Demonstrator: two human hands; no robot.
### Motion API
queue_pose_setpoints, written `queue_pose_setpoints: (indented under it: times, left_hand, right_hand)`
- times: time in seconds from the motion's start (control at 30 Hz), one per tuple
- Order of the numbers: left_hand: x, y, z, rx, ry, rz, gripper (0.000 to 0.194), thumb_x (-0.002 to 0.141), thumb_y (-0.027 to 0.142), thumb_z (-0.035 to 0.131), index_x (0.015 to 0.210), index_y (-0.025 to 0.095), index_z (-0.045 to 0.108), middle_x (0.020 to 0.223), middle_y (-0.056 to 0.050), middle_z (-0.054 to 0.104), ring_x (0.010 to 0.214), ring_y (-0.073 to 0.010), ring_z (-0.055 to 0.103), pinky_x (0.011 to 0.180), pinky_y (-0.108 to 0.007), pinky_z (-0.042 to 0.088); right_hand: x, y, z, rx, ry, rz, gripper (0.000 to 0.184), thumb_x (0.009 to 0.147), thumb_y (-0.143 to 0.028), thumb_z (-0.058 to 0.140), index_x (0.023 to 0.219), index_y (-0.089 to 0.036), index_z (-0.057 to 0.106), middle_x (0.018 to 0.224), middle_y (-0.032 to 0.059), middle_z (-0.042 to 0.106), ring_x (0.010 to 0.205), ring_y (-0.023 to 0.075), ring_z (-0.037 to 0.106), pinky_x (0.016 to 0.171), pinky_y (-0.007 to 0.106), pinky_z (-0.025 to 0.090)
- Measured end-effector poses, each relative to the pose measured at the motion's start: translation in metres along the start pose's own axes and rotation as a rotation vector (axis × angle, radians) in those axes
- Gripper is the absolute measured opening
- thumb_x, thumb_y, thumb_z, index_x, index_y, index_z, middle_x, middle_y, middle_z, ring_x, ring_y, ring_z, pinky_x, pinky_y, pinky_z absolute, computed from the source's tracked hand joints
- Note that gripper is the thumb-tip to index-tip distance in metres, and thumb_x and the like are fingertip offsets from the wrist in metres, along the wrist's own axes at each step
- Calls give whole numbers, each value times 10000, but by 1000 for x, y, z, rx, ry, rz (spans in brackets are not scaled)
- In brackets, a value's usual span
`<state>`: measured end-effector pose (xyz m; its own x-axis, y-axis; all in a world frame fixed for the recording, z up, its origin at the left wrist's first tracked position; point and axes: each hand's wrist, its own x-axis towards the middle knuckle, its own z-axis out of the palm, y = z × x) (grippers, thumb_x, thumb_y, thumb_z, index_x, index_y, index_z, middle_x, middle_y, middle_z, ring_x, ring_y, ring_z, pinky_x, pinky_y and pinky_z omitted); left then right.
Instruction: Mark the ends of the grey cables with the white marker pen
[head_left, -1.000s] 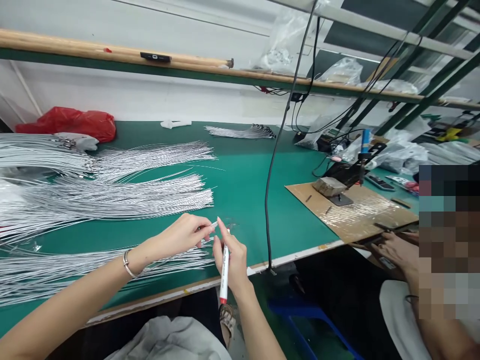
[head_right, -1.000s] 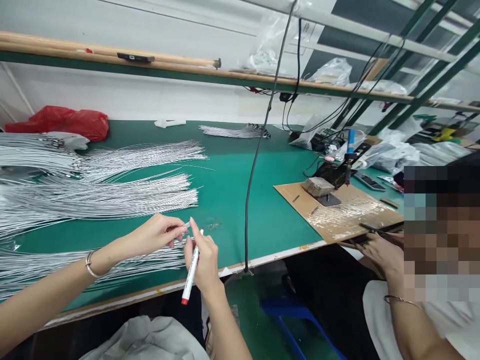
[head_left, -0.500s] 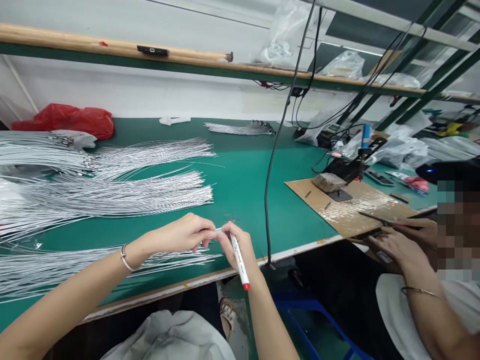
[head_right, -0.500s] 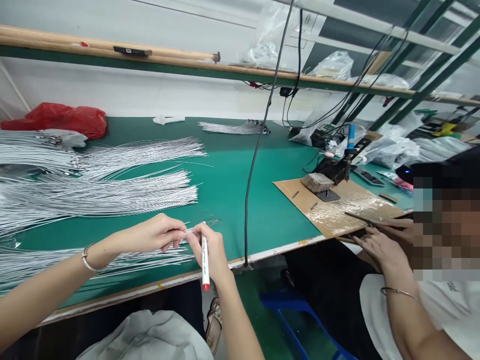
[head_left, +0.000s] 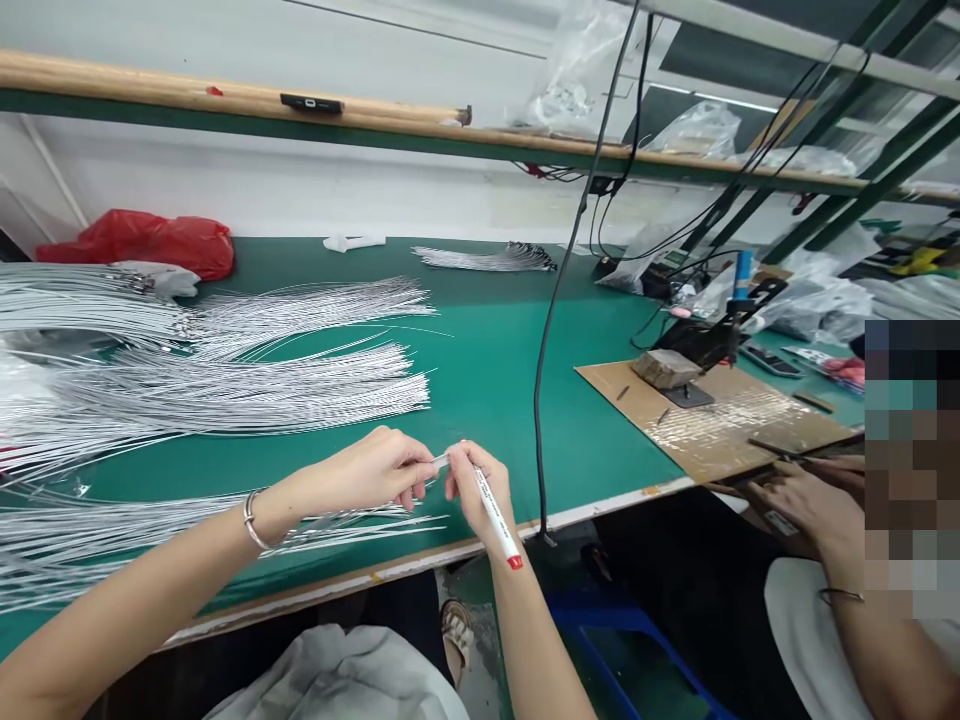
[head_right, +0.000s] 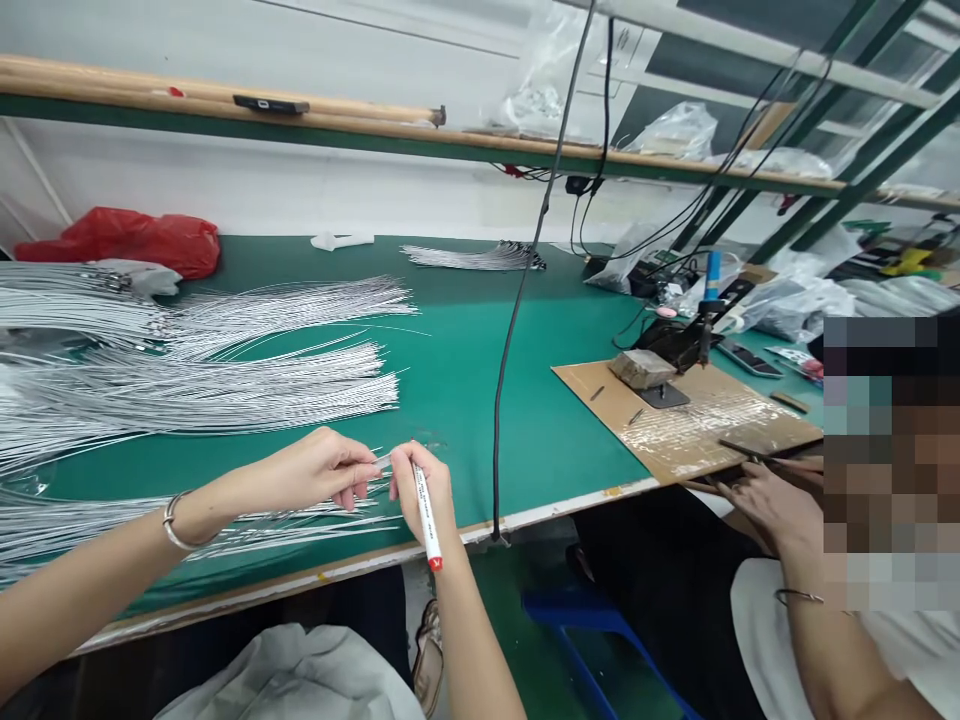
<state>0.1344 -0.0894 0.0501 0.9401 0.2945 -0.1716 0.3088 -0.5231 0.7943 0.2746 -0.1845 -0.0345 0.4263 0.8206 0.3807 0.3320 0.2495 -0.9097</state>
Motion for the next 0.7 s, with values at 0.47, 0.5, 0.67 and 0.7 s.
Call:
queue_pose_setpoints:
  times: [0.47, 0.5, 0.67, 0.7]
  left_hand:
    - [5, -1, -3, -119, 0, -18, 420, 906, 487, 418, 842, 143, 651, 661, -47, 665, 606, -129, 648, 537, -183, 498]
    - [6, -2, -3, -111, 9, -18, 422, 907, 488, 417, 837, 144, 651, 654, -46, 667, 599, -126, 648, 528, -177, 489]
    - [8, -3, 0, -66, 35, 4, 442, 909, 500, 405, 794, 144, 640, 606, -35, 649, 568, -119, 636, 483, -159, 444]
    - [8, -3, 0, -65, 34, 9, 441, 910, 500, 401, 801, 145, 639, 615, -36, 649, 571, -120, 636, 486, -161, 445]
  right_hand:
    - [-27, 4, 29, -72, 201, -127, 453, 901, -192, 408, 1347, -122, 451, 539, -33, 552, 404, 89, 516, 458, 212, 450]
    - [-27, 4, 30, -92, 207, -136, 460, 898, -186, 414, 1352, -124, 444, 528, -37, 544, 406, 91, 513, 462, 213, 451]
    - [-30, 6, 33, -233, 243, -176, 490, 884, -154, 420, 1374, -132, 409, 493, -51, 509, 451, 105, 492, 497, 226, 448]
    - [-30, 6, 33, -260, 253, -191, 498, 881, -150, 421, 1378, -133, 401, 501, -50, 508, 461, 106, 486, 501, 229, 445]
